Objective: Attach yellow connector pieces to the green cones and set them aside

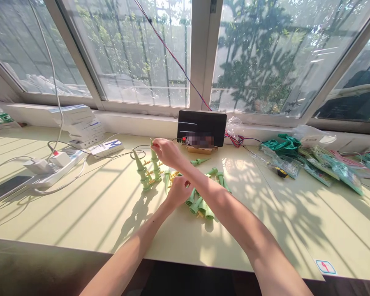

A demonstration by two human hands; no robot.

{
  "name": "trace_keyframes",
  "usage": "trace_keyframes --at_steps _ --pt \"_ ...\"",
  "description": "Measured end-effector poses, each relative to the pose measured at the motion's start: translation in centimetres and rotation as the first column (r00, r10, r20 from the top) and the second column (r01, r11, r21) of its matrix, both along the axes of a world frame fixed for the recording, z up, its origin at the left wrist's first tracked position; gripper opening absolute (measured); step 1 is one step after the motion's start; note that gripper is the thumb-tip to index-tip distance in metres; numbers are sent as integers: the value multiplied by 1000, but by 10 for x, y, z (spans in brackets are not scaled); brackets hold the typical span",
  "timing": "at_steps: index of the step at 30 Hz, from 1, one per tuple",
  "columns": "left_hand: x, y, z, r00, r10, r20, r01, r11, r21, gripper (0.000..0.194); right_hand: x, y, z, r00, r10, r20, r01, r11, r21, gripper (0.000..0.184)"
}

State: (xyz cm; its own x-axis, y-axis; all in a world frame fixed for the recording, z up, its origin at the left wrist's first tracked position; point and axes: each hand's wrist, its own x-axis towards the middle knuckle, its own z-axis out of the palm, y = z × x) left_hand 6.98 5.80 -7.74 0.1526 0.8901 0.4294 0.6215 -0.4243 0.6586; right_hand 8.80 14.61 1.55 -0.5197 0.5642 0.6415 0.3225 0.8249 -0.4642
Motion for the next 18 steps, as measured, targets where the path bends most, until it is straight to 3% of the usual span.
trace_keyframes --at_steps 7,18 --pt "0 -1 0 1000 14 -11 -14 1000 -15 42 -1 -3 -10 998 17 67 -15 999 -33 17" --pt "0 -2 3 1000 1 -13 -1 999 -45 40 2 -5 -8 996 11 89 -5 998 -67 18"
